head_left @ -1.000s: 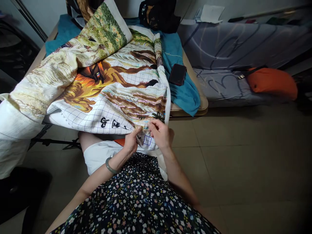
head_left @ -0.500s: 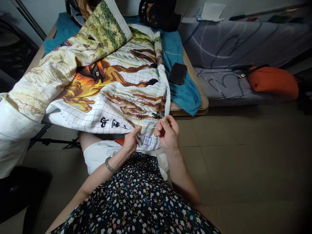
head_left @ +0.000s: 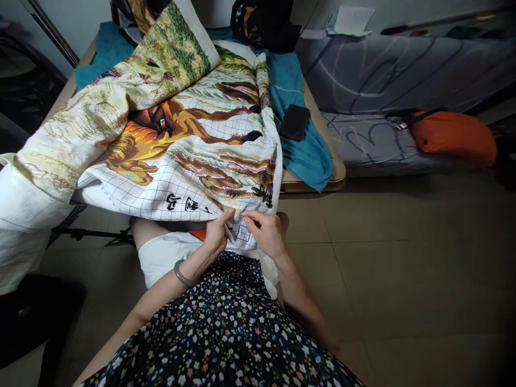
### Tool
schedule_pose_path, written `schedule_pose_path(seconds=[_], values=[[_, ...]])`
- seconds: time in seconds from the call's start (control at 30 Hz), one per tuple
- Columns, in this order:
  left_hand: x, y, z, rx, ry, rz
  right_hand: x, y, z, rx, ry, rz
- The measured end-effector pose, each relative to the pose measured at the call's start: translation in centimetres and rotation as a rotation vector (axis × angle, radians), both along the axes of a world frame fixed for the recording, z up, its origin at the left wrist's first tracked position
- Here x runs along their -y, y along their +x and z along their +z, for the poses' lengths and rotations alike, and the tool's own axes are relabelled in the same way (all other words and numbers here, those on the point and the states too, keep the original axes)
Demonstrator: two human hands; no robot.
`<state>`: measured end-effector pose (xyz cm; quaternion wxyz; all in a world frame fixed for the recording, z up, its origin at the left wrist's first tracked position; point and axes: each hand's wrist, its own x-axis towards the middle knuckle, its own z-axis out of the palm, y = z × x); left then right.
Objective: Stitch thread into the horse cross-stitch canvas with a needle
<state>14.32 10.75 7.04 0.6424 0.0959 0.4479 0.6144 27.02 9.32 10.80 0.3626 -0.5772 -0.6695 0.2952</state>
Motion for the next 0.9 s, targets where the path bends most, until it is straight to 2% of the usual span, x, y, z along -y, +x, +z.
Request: schedule_pose_path(seconds=[0.27, 0.5, 0.57, 0.73, 0.9], values=[[0.0, 0.0, 0.4, 0.017, 0.012, 0.023, -0.1, -0.1, -0.2, 0.051, 0.027, -0.017], [0.1, 0.0, 0.5, 0.0, -0.024, -0.004, 0.1, -1.1, 0.5, 0.187, 0.063, -0.049], [0.1, 0.0, 0.5, -0.008, -0.02, -0.005, 0.4, -1.6, 0.4, 0.132, 0.031, -0.073], [0.1, -0.2, 0.6, -0.006, -0.099, -0.084, 1.2, -2.9, -1.1, -0.221, -0.178, -0.14], [-0.2, -0.4, 0.8, -0.012, -0.117, -0.082, 1.3, -3.5, -2.4, -0.289, -0.116, -0.214]])
